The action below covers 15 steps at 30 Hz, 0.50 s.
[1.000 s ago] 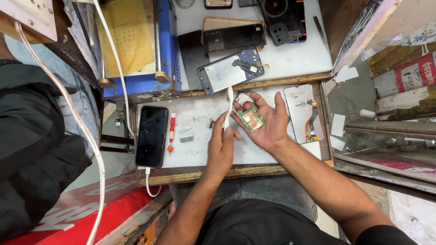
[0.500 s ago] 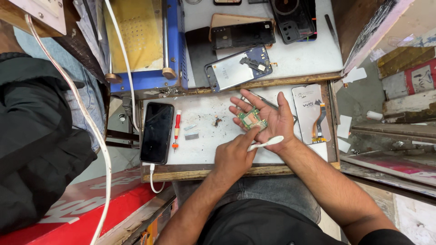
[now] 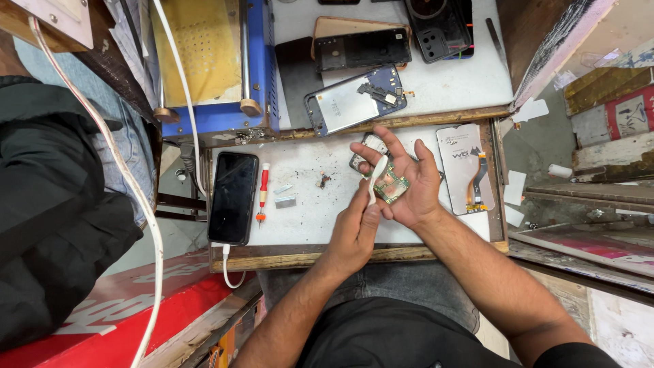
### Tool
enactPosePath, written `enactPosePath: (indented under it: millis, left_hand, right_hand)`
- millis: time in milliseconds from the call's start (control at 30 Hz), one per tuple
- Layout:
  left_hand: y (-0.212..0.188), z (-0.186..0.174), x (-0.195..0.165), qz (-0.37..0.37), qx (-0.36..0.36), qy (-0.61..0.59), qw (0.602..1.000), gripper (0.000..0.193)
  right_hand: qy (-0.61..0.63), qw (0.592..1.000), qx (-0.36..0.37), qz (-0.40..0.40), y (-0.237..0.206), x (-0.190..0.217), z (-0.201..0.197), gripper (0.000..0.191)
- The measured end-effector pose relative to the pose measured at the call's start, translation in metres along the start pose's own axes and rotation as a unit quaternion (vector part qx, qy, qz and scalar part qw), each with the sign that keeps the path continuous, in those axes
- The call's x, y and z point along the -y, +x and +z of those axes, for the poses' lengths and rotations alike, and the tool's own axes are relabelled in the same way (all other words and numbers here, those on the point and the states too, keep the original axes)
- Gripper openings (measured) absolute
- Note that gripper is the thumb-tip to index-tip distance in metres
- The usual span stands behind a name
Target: The person disassembles a smartphone by removing the back cover, disconnecting internal connectors, and extracting the motherboard. They then clean the motherboard with a brush and a liquid from a bottle before placing it back into the phone chassis.
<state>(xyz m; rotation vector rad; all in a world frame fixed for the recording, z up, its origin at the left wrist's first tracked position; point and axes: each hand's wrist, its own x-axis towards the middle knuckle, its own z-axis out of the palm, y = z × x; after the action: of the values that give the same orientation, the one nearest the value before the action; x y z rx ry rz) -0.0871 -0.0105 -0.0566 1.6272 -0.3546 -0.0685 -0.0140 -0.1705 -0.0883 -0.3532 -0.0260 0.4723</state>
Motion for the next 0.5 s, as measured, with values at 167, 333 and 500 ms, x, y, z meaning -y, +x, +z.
enactPosePath:
  millis: [167, 333, 500]
  left_hand:
    - [-0.008, -0.019, -0.003, 0.026, 0.003, 0.287, 0.958, 0.058]
    - [-0.011, -0.018, -0.001, 0.046, 0.048, 0.43, 0.901, 0.073]
    - [-0.012, -0.013, 0.001, 0.053, 0.058, 0.451, 0.889, 0.073]
  right_hand:
    - [0.045, 0.996, -0.077, -0.028, 0.004, 0.005, 0.002, 0.065]
    - [0.071, 0.984, -0.162, -0.029, 0.005, 0.008, 0.01, 0.065]
    - [0.073, 0.985, -0.152, -0.038, 0.004, 0.009, 0.008, 0.068]
